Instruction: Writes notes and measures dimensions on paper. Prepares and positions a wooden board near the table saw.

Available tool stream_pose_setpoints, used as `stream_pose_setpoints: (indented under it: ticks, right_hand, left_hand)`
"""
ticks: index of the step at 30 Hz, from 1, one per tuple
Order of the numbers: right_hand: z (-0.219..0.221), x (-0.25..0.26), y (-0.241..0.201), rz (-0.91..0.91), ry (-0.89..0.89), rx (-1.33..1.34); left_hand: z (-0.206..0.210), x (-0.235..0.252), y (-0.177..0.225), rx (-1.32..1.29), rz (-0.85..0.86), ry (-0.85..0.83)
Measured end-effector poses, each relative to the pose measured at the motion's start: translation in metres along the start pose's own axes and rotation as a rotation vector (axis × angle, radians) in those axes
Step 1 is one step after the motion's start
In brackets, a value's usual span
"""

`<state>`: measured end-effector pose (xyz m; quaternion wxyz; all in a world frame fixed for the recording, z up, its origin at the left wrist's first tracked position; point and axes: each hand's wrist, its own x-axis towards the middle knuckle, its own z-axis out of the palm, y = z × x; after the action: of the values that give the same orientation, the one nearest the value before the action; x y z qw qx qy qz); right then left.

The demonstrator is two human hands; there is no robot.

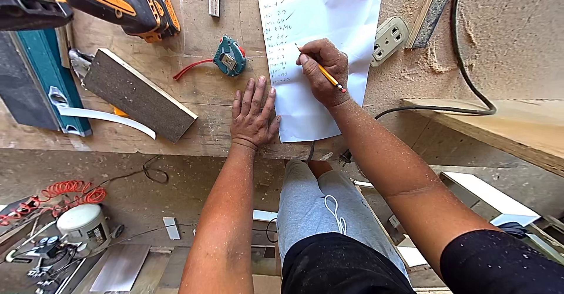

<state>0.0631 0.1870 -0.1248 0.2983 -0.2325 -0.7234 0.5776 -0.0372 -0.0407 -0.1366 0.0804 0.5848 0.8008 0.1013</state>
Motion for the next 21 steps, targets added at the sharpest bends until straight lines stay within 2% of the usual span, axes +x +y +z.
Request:
stream_pose_setpoints:
  ticks: [21]
  right_hand:
    - [0.0018,-0.0005,-0.001,0.001,-0.004,-0.027]
  left_hand:
    - [0.0003,-0.0003,-0.0004,0.005,0.009,0.006]
